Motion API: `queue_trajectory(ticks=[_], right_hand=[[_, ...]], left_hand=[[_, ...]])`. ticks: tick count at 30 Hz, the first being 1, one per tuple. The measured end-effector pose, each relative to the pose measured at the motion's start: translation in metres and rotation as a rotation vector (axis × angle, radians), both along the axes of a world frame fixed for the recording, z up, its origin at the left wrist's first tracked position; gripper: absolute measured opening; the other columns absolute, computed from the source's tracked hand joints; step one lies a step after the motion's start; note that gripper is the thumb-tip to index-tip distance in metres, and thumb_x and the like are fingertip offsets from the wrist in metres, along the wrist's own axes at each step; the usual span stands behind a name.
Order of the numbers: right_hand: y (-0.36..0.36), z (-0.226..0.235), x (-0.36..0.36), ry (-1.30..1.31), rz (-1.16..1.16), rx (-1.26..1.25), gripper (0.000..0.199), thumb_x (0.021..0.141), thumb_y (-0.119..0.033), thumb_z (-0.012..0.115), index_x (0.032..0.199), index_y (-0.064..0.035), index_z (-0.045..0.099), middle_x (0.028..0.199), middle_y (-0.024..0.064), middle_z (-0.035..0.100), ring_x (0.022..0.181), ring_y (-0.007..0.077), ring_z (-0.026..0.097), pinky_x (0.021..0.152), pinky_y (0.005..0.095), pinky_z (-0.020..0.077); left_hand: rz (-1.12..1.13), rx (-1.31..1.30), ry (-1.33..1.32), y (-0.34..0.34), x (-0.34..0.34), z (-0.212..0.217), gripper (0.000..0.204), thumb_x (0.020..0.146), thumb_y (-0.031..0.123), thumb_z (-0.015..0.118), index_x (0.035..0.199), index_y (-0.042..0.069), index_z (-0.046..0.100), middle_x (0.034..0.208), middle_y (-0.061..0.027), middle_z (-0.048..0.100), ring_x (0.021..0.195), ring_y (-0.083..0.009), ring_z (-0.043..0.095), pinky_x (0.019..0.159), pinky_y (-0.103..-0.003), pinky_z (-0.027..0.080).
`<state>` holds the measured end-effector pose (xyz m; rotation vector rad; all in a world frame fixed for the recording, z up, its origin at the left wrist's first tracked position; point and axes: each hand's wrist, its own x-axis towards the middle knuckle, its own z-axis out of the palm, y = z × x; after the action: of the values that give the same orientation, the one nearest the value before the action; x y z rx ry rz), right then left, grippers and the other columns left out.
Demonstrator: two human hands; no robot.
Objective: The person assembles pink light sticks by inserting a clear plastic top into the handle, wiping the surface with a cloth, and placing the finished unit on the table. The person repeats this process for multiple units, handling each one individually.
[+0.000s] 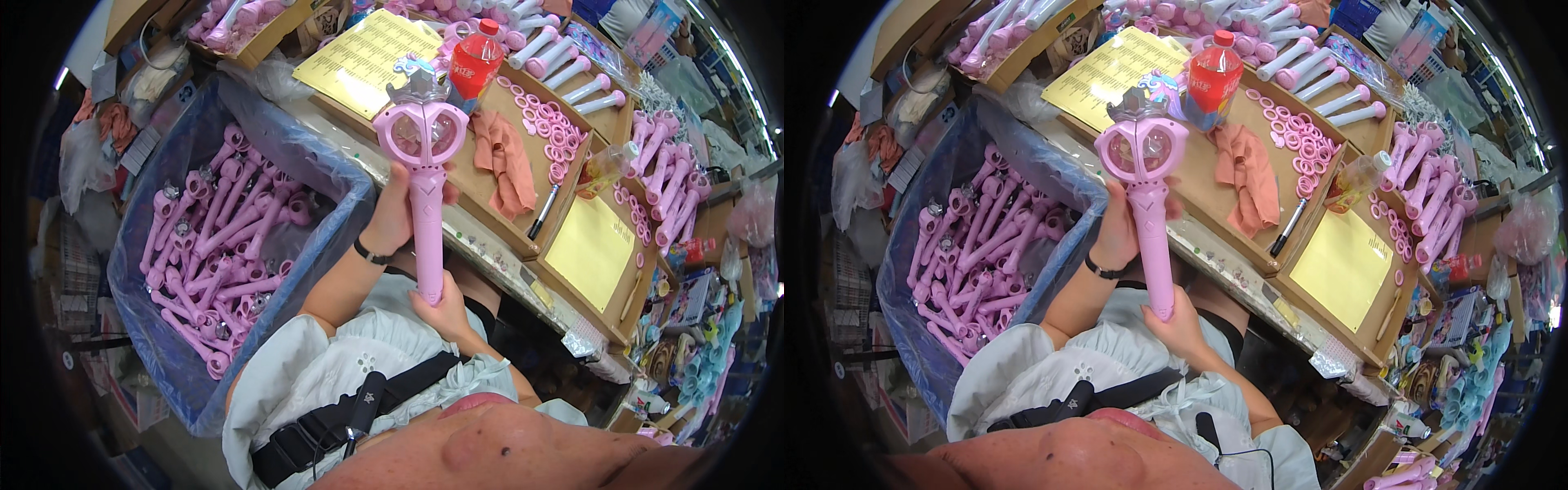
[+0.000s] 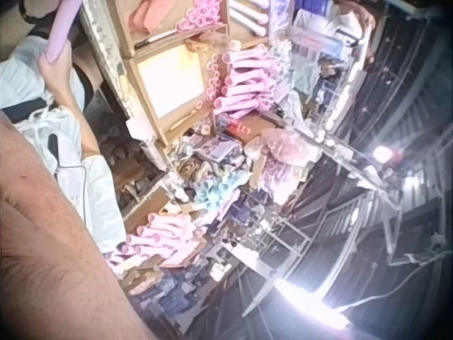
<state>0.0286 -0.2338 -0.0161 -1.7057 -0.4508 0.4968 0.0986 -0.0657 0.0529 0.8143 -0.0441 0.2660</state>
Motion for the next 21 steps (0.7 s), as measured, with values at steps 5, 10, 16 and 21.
queue_trajectory(ticks=[5, 10, 16, 21], right_hand=[[-0.002, 0.001, 0.002, -0.072, -0.013, -0.089, 0.048, 0.075, -0.018, 0.073, 0.113, -0.0009, 0.049, 0.094, 0.0081, 0.057, 0.084, 0.0145, 0.054, 0.075, 0.029, 0.0449], [-0.003, 0.008, 0.003, -0.252, -0.054, -0.197, 0.049, 0.074, -0.023, 0.071, 0.114, -0.0038, 0.049, 0.097, 0.015, 0.055, 0.084, 0.0303, 0.057, 0.073, 0.0373, 0.0467], [-0.005, 0.022, 0.004, -0.449, -0.083, -0.325, 0.05, 0.072, -0.022, 0.073, 0.114, -0.0065, 0.05, 0.098, 0.0158, 0.054, 0.084, 0.0355, 0.057, 0.071, 0.0406, 0.0482], [-0.006, 0.021, 0.005, -0.556, -0.084, -0.247, 0.05, 0.07, -0.021, 0.075, 0.112, -0.0069, 0.052, 0.099, 0.0147, 0.054, 0.085, 0.0337, 0.058, 0.071, 0.0401, 0.0482]], left_hand=[[-0.166, 0.065, 0.061, -0.006, -0.017, -0.018, 0.037, 0.084, 0.028, 0.061, 0.109, 0.002, 0.051, 0.102, -0.0126, 0.057, 0.073, -0.0171, 0.059, 0.062, -0.029, 0.05], [-0.268, 0.056, -0.008, 0.0, -0.015, -0.019, 0.048, 0.082, 0.035, 0.063, 0.111, 0.001, 0.049, 0.1, -0.0108, 0.056, 0.072, -0.0166, 0.059, 0.064, -0.031, 0.049], [0.048, -0.246, -0.192, 0.011, -0.008, -0.012, 0.091, 0.069, 0.08, 0.048, 0.123, 0.008, 0.043, 0.104, -0.0106, 0.058, 0.068, -0.0156, 0.056, 0.063, -0.032, 0.047], [-0.244, -0.678, -0.384, 0.022, -0.004, -0.021, 0.132, 0.046, 0.093, 0.048, 0.131, -0.006, 0.034, 0.092, -0.0016, 0.062, 0.051, -0.0105, 0.044, 0.051, -0.025, 0.036]])
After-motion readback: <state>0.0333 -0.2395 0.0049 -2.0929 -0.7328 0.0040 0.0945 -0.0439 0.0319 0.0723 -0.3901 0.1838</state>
